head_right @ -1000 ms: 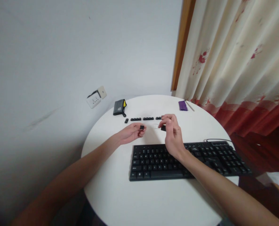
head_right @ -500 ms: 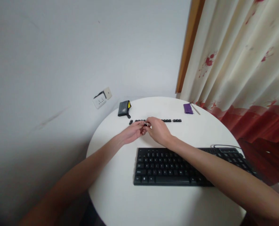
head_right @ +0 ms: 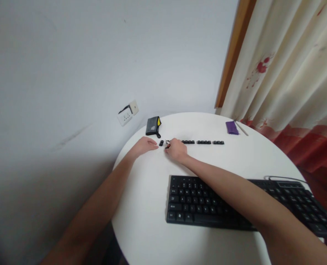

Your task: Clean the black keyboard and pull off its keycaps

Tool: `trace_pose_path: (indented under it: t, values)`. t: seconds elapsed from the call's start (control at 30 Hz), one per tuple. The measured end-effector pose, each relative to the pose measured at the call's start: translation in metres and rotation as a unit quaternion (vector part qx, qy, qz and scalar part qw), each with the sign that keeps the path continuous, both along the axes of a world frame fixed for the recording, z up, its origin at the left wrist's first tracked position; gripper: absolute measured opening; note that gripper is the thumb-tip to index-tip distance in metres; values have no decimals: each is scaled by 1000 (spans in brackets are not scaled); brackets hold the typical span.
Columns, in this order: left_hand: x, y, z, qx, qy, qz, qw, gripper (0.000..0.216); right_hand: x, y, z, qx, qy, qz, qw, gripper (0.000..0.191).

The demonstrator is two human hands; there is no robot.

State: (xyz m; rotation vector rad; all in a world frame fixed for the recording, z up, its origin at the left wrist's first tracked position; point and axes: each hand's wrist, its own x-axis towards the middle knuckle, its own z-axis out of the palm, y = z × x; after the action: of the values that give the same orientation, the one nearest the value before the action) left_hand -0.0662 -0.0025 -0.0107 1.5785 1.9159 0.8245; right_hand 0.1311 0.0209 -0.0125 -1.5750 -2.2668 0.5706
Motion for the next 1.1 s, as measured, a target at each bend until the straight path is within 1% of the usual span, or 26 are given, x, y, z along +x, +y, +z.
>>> trace_pose_path:
  t: [0.2, 0.37, 0.5, 0.7, 1.1]
  values:
    - [5, 3, -1, -7, 24, 5, 1000, 25, 0, -3, 1, 14, -23, -12, 1000, 31]
    - [10, 3, -3, 10, 36, 14, 999, 17, 0, -5, 1, 2, -30, -27, 999, 24]
    - [13, 5, -7, 28, 46, 26, 998, 14, -7, -4, 1, 15, -29, -38, 999, 20]
    - [13, 7, -12, 34, 68, 25, 997, 16, -15, 1, 0, 13, -29, -47, 998, 24]
    - [15, 9, -14, 37, 86, 31, 995, 15, -22, 7, -5, 20, -22, -45, 999, 22]
